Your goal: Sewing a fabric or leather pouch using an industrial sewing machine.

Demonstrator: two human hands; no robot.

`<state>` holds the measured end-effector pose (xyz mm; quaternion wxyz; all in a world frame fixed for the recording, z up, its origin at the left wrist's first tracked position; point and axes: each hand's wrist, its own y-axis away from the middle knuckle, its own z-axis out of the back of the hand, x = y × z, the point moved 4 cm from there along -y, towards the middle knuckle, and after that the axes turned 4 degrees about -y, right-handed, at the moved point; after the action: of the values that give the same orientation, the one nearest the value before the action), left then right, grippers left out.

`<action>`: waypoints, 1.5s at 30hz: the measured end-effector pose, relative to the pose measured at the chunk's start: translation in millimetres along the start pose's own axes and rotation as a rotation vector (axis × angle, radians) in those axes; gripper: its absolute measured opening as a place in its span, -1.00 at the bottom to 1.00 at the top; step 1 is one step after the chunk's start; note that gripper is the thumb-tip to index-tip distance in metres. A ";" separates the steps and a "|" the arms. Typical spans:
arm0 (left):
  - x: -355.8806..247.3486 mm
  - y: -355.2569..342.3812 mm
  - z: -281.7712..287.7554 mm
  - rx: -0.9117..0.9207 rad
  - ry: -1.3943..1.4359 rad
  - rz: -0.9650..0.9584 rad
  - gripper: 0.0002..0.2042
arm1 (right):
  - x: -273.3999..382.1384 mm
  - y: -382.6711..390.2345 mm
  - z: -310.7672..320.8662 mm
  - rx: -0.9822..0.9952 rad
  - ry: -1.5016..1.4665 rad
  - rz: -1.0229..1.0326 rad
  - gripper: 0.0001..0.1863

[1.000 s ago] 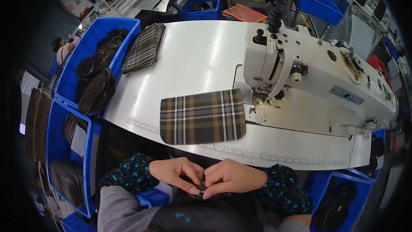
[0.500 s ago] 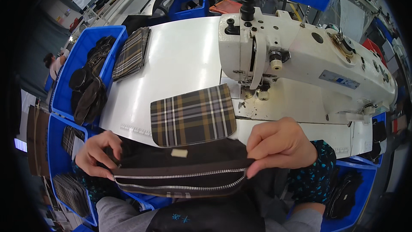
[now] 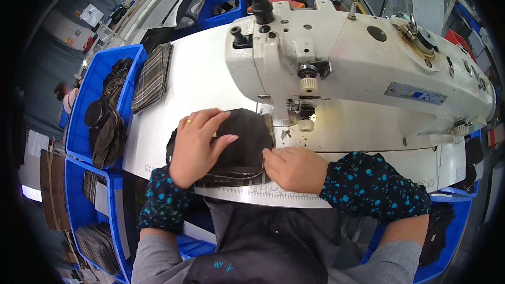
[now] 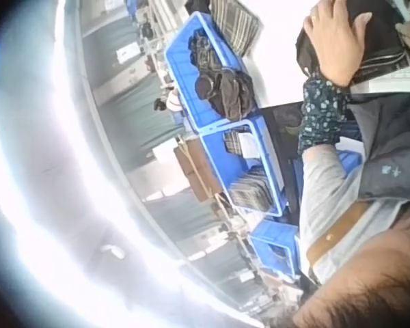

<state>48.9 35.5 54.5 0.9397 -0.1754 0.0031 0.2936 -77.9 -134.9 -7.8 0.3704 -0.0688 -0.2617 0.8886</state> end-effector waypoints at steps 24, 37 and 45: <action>-7.4 -59.7 -69.4 0.300 0.398 -0.038 -0.80 | 20.9 -3.9 10.8 -0.006 0.157 -0.071 -0.74; -22.3 -51.4 -65.4 0.221 0.265 0.022 -0.88 | 19.9 3.2 1.3 0.073 0.268 -0.169 -0.72; -28.8 -50.3 -63.2 0.129 0.180 -0.021 -0.90 | 22.4 3.6 0.4 0.060 0.304 -0.190 -0.74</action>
<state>59.0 -39.8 14.8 0.9480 -0.1405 0.1046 0.2658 -96.3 -121.6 -7.7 0.4899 -0.1664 -0.1815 0.8363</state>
